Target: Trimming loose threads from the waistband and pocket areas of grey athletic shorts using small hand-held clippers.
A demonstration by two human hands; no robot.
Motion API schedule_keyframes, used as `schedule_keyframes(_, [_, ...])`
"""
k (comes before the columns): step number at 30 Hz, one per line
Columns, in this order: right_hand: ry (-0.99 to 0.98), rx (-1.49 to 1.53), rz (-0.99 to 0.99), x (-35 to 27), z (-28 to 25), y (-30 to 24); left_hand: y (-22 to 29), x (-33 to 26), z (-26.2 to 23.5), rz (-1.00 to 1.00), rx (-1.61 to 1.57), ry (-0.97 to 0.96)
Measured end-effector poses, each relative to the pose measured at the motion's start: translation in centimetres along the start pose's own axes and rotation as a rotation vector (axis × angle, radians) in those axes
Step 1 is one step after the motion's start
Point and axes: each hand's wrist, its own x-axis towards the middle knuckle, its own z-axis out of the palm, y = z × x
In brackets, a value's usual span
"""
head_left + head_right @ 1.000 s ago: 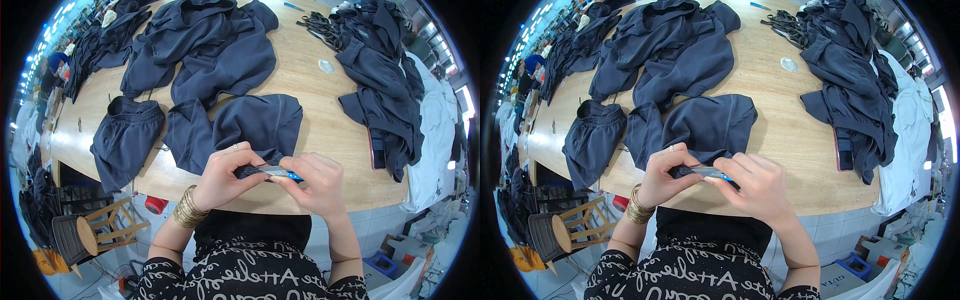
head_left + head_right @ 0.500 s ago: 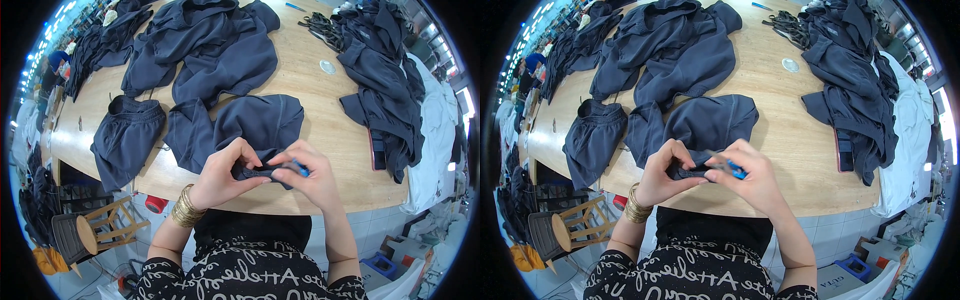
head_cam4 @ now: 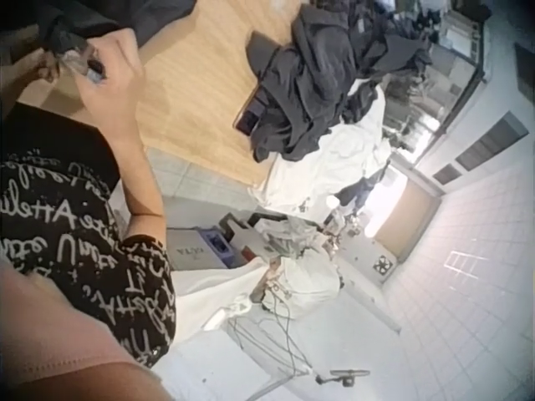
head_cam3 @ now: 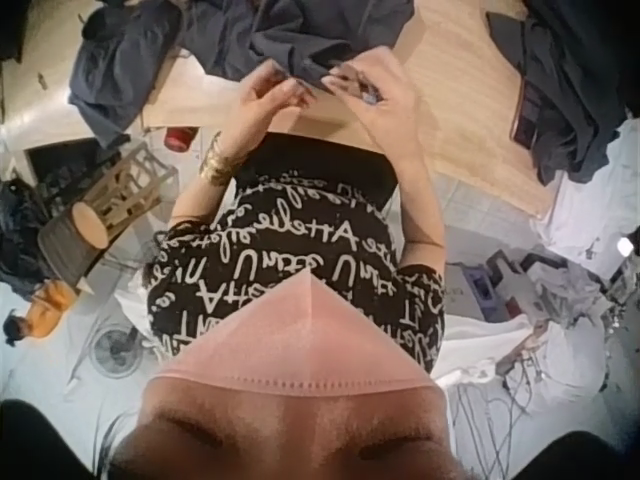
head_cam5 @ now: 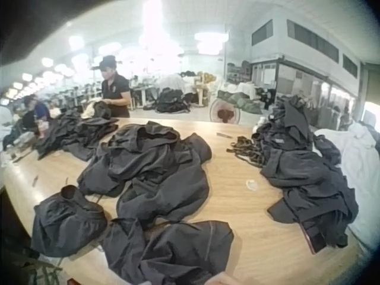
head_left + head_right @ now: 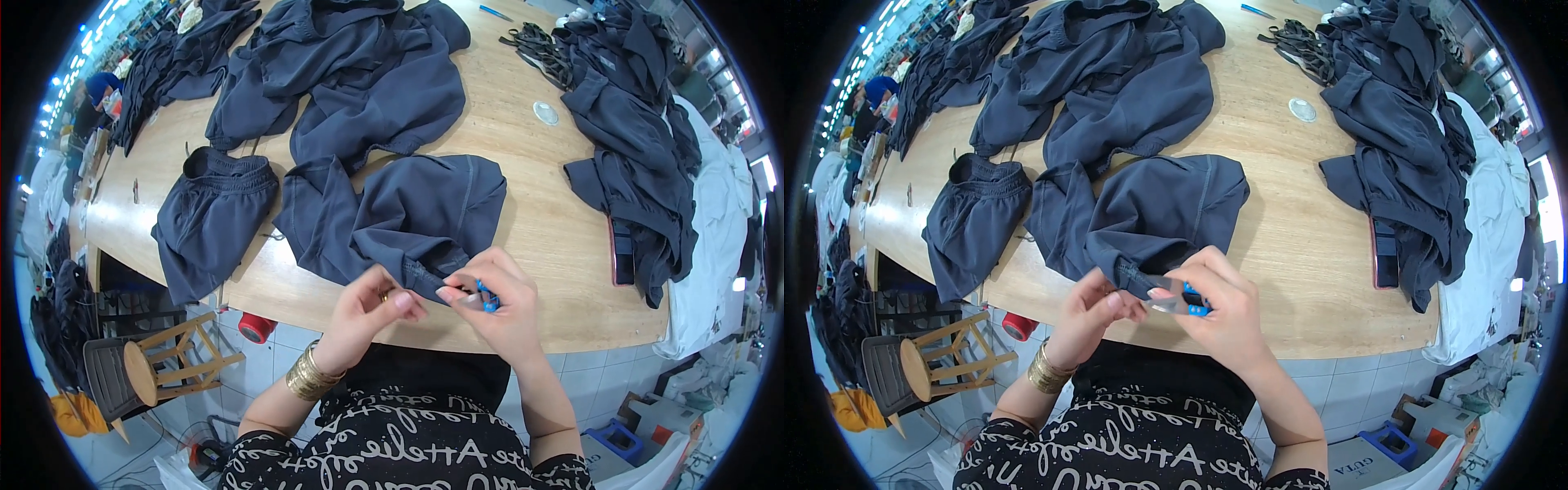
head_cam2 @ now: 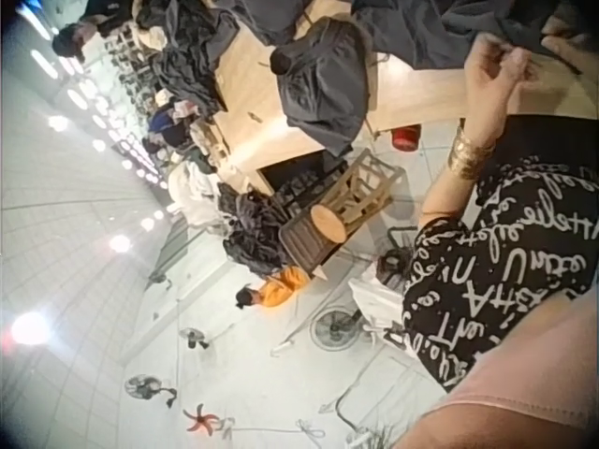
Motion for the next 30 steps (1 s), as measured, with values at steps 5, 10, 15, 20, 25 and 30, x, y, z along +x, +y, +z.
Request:
schedule_keyframes(5, [-0.009,-0.235,-0.120,-1.6,0.0,0.8,-1.6,1.4,0.0,0.124,-0.067,0.160])
schedule_keyframes(10, [-0.004,-0.194,0.035,-1.8,-0.4,0.5,-0.8,1.4,0.9,0.178,-0.100,0.241])
schedule_keyframes(15, [0.104,-0.096,0.119,-2.0,-0.6,-0.2,-1.3,1.1,0.1,0.163,0.033,0.226])
schedule_keyframes(20, [0.069,-0.221,0.009,-2.1,-0.9,-0.3,0.0,1.1,1.3,0.116,0.026,0.267])
schedule_keyframes(25, [0.088,-0.342,-0.154,-2.2,-0.5,0.2,-0.1,1.0,1.1,0.122,0.009,0.238])
schedule_keyframes(30, [0.102,-0.374,-0.143,-2.0,-0.3,0.1,0.1,1.0,1.2,0.123,-0.011,0.228])
